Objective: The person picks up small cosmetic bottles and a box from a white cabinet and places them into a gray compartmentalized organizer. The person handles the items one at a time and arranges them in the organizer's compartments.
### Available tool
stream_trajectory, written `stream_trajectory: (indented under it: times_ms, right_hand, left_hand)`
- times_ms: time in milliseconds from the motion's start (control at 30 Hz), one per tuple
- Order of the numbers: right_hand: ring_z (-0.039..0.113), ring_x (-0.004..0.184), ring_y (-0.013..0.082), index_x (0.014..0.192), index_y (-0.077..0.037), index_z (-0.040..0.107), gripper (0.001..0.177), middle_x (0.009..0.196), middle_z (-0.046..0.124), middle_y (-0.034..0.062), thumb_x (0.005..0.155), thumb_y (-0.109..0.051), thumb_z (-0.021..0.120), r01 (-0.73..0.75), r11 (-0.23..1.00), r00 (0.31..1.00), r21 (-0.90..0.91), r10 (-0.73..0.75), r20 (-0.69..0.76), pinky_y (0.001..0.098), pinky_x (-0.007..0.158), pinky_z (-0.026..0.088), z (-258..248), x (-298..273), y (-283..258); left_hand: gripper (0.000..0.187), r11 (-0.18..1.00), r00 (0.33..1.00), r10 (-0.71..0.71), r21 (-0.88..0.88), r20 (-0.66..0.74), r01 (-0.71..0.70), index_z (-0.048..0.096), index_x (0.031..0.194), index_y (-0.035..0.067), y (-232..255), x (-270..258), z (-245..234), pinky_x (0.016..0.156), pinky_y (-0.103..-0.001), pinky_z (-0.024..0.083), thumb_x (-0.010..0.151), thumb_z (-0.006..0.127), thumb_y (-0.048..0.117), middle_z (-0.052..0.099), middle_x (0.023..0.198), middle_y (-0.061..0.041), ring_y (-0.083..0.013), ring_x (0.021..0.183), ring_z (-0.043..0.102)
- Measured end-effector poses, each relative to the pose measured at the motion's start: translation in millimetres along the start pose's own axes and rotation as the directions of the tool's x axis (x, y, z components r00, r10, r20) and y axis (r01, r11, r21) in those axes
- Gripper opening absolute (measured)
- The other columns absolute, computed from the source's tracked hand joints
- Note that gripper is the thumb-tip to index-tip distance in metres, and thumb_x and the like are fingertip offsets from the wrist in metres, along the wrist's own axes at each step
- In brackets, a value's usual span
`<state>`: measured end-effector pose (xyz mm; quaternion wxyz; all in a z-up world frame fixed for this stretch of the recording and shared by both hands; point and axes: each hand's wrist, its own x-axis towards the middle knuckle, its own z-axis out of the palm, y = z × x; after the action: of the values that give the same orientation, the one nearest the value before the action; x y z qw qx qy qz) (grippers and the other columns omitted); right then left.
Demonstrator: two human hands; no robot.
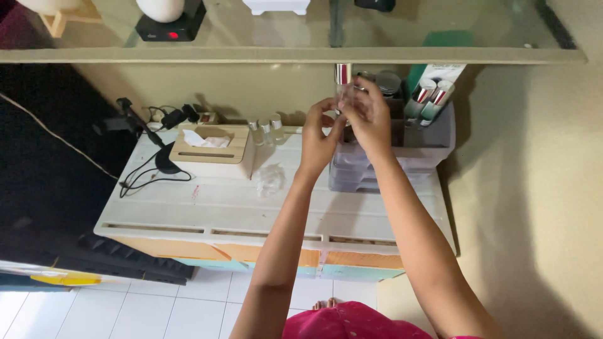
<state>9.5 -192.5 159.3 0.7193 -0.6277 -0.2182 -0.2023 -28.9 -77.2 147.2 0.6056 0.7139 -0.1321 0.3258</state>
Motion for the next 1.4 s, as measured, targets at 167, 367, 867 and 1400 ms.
stream_trajectory:
  times_ms: [167,367,867,1400]
  right_hand:
    - [0.072,0.108,0.0247,0.141,-0.009,0.055,0.061,0.120,0.072,0.0154,0.089,-0.012,0.086,0.013,0.984,0.999,-0.176,-0.022,-0.047,0.0382,0.095,0.058,-53.6,3.9,19.6]
    - [0.073,0.105,0.0277,0.135,-0.009,0.061,0.058,0.119,0.067,0.0154,0.085,-0.008,0.091,0.033,0.961,0.977,-0.273,-0.089,-0.192,0.0367,0.089,0.060,-94.5,-2.6,11.8]
    - [0.072,0.105,0.0331,0.134,-0.004,0.060,0.053,0.112,0.072,0.0200,0.087,0.000,0.084,-0.039,0.897,0.965,-0.439,-0.080,-0.249,0.0393,0.087,0.059,-153.8,-28.1,23.1]
    - [0.073,0.094,0.0353,0.130,-0.003,0.062,0.050,0.101,0.064,0.0180,0.085,0.010,0.078,-0.059,0.855,0.942,-0.515,-0.123,-0.313,0.0410,0.082,0.063,-149.4,-40.5,31.8]
  left_hand:
    - [0.031,0.998,0.998,0.047,0.038,0.049,-0.049,0.066,0.120,0.008,-2.1,1.7,38.1,0.078,-0.039,0.059,0.094,0.076,0.021,0.069,0.104,-0.012,-0.0283,0.085,0.072]
    - [0.034,0.974,0.980,0.143,0.158,0.136,-0.164,0.066,0.115,0.013,-5.8,0.1,80.0,0.088,-0.045,0.055,0.089,0.080,0.029,0.068,0.100,-0.005,-0.0306,0.098,0.068]
    - [0.017,0.902,0.934,0.120,0.356,0.336,-0.244,0.069,0.116,0.023,4.1,-5.1,99.9,0.097,-0.047,0.044,0.100,0.066,0.029,0.071,0.103,0.005,-0.0239,0.107,0.060]
    - [0.030,0.715,0.919,0.260,0.579,0.298,-0.390,0.069,0.114,0.016,-2.8,-9.8,110.0,0.090,-0.047,0.040,0.094,0.068,0.039,0.065,0.106,-0.004,-0.0270,0.104,0.054]
